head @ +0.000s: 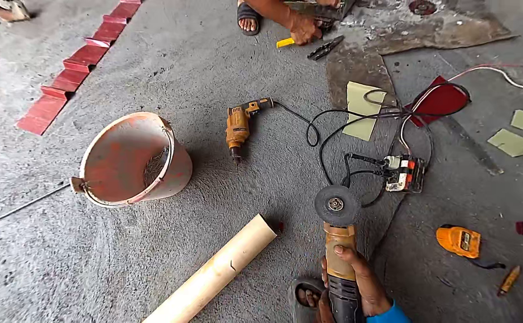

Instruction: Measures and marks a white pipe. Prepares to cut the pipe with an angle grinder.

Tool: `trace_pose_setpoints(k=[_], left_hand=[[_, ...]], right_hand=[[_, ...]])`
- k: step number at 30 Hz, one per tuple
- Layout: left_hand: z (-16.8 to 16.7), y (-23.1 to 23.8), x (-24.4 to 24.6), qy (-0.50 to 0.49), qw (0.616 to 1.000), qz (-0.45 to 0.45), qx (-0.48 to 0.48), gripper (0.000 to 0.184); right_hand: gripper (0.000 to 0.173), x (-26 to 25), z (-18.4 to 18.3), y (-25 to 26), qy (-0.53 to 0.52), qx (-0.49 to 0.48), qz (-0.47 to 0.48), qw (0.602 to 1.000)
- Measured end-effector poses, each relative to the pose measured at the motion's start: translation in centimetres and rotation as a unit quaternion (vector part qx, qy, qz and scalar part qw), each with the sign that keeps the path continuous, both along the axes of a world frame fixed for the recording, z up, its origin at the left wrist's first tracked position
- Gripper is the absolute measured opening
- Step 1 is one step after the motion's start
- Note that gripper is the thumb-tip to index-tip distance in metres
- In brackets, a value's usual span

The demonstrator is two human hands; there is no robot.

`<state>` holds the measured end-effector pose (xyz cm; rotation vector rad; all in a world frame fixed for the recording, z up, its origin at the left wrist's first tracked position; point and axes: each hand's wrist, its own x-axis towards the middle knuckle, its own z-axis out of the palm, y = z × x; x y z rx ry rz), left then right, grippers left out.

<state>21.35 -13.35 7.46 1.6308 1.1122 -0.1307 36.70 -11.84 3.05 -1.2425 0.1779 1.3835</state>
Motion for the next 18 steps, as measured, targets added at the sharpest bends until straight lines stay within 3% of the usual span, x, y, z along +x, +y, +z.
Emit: trace_pose_setpoints(k=[4,9,15,18], left_hand=[[-0.6,0.6,0.4,0.036,0.998,-0.041,-0.03,0.085],[-1.9,0.7,0.1,0.07,0.995,0.006,-0.07,0.093],[-3.4,1.5,2.7,0.054,0.994,0.089,0.024,0.094],[-5.1,1.6,5.1,0.051,0.989,0.127,0.052,0.096]], right_hand=[[0.049,0.1,-2.1,-0.5,0.073,-0.032,-0.005,0.997],[0.045,-1.1,-4.3,0.7,0.119,-0.043,0.03,0.992],[0.059,1.1,-6.4,4.6,0.174,0.044,0.082,0.98],[0.054,3.1,-7.0,5.7,0.145,0.037,0.146,0.978]])
